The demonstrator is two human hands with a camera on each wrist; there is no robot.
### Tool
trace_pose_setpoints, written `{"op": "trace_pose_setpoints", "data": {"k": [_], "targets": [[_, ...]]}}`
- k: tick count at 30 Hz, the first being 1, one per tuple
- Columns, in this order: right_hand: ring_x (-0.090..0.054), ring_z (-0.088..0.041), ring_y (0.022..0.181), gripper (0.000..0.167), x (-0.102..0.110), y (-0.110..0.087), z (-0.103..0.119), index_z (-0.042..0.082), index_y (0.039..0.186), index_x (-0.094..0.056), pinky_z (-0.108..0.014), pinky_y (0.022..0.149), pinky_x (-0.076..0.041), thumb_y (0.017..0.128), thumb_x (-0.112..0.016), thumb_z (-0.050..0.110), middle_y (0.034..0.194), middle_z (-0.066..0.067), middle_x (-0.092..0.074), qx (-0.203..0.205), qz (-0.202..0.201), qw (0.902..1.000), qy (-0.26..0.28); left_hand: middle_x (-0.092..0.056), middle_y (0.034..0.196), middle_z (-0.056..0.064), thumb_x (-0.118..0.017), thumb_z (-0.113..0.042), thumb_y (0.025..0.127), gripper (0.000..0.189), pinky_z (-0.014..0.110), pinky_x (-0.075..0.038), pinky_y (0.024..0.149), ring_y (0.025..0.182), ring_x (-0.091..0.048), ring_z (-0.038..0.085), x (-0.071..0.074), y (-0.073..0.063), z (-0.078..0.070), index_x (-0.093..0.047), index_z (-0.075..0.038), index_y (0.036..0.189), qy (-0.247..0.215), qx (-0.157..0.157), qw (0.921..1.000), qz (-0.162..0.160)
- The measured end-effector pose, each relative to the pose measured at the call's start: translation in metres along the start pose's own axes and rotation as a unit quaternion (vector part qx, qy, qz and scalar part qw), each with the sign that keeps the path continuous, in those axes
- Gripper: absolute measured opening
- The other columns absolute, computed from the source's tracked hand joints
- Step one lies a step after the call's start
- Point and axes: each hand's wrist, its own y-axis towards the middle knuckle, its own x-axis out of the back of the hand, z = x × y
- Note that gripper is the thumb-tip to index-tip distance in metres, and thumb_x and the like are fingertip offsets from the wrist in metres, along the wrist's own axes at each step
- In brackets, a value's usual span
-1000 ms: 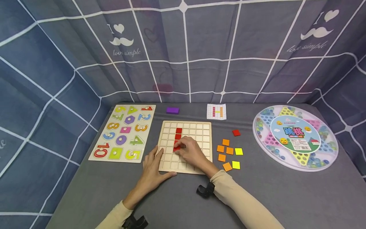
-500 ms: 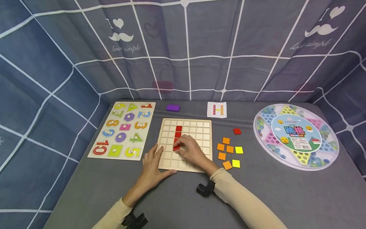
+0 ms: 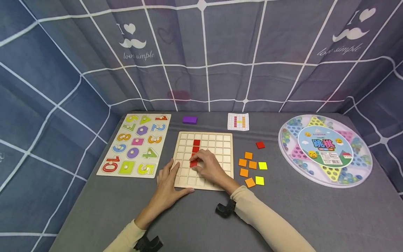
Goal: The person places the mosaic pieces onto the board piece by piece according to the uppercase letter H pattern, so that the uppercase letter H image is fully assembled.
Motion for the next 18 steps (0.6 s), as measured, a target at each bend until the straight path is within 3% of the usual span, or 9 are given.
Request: {"op": "trace_pose_setpoints", "data": {"k": [6,18], "targets": [[-0.057,-0.013,0.091,0.026,-0.0002,-0.0015,-0.0019,0.013,0.104,-0.071,-0.032,0.084,-0.047,0.08,-0.081,0.009,0.099,0.003,-0.067,-0.007,0.003,1.0,-0.001,-0.031,0.152,0.027,-0.089,-0.048,0.063,0.106,0.047,-0.028,0.089,0.117,-0.037,0.037,-0.0007,-0.0007,0.0,-0.043,0.0,0.145,0.002,-0.004,1.0,-0.002],[-0.057,-0.014,0.094,0.024,-0.0009,-0.0012,-0.0052,0.014,0.101,-0.071,-0.034,0.087,-0.045,0.079,-0.08,0.007,0.1,0.003,-0.068,0.022,0.001,0.9998,0.0,-0.03,0.153,0.026,-0.089,-0.049,0.063,0.106,0.046,-0.027,0.088,0.117,-0.037,0.037,-0.0002,0.0001,-0.0002,-0.042,0.0,0.145,0.003,0.0,1.0,0.001]]}}
